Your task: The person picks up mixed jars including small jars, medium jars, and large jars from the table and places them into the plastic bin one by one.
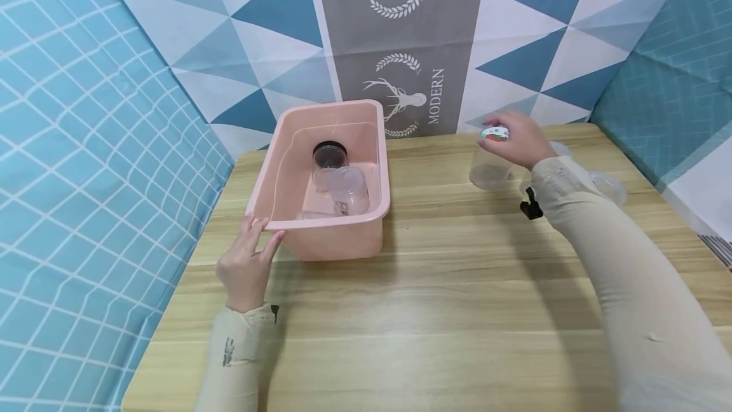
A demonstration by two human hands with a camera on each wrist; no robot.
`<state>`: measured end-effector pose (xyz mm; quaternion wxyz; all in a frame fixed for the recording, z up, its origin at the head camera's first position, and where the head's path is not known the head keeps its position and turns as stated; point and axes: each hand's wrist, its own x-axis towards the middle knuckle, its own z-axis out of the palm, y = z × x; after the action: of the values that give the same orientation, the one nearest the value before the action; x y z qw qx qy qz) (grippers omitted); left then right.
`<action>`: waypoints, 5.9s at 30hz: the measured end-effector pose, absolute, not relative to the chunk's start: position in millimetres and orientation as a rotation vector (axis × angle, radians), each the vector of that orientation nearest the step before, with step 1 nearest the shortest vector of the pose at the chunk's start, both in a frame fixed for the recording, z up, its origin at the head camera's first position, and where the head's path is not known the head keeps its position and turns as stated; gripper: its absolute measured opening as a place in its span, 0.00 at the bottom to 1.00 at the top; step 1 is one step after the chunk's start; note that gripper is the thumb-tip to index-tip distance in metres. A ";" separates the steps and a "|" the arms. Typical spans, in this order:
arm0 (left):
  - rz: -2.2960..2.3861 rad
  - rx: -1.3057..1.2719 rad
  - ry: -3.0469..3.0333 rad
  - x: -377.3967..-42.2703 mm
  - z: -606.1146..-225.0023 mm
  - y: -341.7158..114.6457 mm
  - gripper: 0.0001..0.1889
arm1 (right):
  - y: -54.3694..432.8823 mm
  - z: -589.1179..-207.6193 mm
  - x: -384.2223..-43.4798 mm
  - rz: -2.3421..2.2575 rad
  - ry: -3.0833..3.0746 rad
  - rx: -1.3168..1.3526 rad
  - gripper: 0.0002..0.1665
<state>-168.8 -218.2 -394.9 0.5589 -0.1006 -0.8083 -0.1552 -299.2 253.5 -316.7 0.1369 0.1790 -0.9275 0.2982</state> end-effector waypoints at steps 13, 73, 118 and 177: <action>-0.392 -0.236 -1.904 -169.0 -396.3 -218.0 0.27 | 309.9 -330.2 -269.3 0.939 -2.749 0.369 0.30; -0.385 -0.239 -1.950 -167.4 -396.9 -218.3 0.29 | 377.3 -456.3 -205.5 2.114 -1.476 -0.181 0.38; -0.377 -0.242 -1.935 -167.1 -397.0 -219.9 0.30 | 379.9 -450.2 -205.9 1.586 -2.429 -0.177 0.50; -0.388 -0.242 -1.947 -166.4 -395.6 -220.1 0.29 | 378.2 -422.5 -212.9 2.134 -1.988 0.003 0.44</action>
<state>-166.4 -220.1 -395.6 0.5403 -0.1018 -0.8192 -0.1633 -212.9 378.2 -422.5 0.1123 0.0009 -0.6773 0.7271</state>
